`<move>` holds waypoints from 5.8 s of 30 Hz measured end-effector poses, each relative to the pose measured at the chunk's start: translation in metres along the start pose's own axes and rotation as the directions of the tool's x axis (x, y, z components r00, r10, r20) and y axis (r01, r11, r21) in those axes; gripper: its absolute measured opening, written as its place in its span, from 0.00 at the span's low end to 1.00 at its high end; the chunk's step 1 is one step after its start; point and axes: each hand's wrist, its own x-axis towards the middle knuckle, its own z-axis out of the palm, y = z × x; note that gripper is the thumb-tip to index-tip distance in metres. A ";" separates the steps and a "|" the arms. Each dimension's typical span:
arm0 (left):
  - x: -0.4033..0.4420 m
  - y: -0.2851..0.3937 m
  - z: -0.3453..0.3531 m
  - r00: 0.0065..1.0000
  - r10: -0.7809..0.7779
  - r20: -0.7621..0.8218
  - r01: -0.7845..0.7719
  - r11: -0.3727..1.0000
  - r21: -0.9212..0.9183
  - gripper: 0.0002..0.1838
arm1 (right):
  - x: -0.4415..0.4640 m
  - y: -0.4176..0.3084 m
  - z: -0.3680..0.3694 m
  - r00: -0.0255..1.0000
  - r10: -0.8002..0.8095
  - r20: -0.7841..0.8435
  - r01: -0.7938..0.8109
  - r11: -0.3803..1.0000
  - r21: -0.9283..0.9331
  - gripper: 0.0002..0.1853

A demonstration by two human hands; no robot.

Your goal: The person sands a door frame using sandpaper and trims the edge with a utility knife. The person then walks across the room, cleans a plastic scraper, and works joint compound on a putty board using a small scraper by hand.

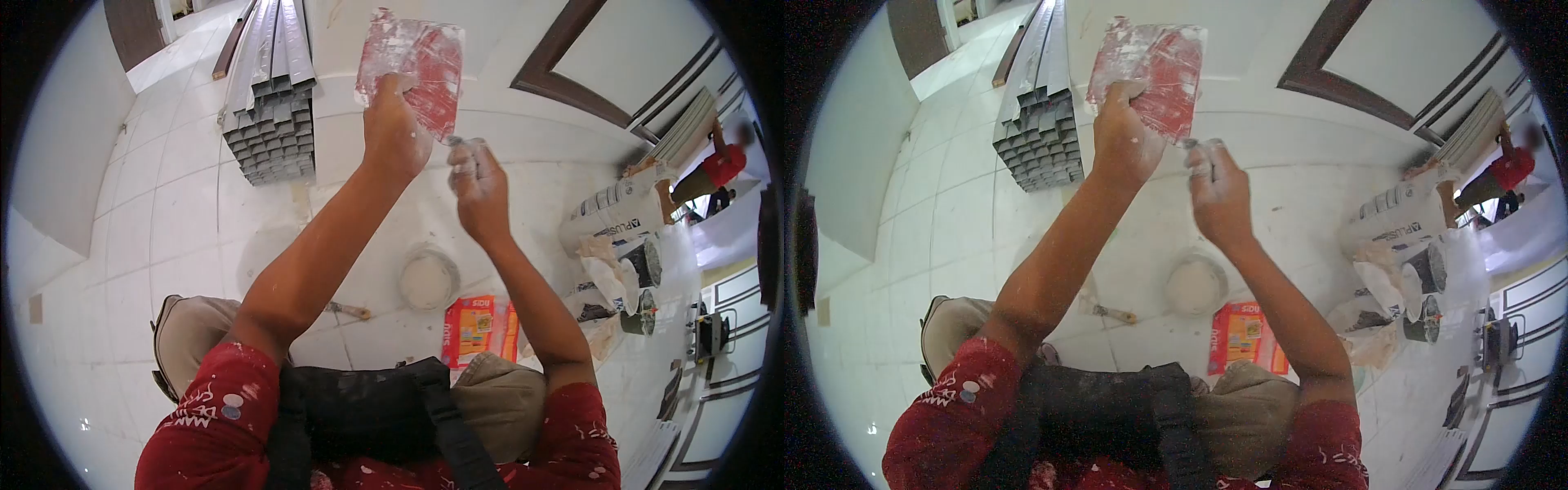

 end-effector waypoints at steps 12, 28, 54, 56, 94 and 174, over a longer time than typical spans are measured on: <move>-0.017 0.042 0.039 0.902 -0.242 -0.357 0.202 0.969 -0.145 0.16 | 0.011 0.010 -0.001 0.989 0.059 -0.132 -0.089 0.968 -0.233 0.12; -0.005 -0.005 0.001 0.933 0.113 -0.342 0.016 0.935 0.353 0.25 | 0.014 -0.023 0.003 0.994 -0.062 -0.089 0.038 0.967 -0.252 0.18; -0.015 0.013 0.033 0.956 -0.151 -0.252 0.087 0.965 -0.246 0.12 | 0.011 -0.004 0.005 0.948 -0.317 0.033 0.269 0.743 -0.613 0.10; -0.014 0.012 0.028 0.965 -0.140 -0.224 0.086 0.967 -0.238 0.12 | 0.010 -0.002 0.009 0.902 -0.431 0.042 0.369 0.716 -0.593 0.11; 0.001 0.015 0.004 0.995 -0.097 -0.018 0.097 0.995 0.016 0.09 | 0.027 -0.031 -0.045 0.975 -0.203 0.085 0.218 0.943 -0.250 0.10; -0.005 -0.019 -0.038 0.940 -0.337 -0.043 0.339 0.938 0.065 0.13 | 0.032 0.073 -0.053 0.964 -0.072 -0.256 -0.031 0.926 -0.377 0.10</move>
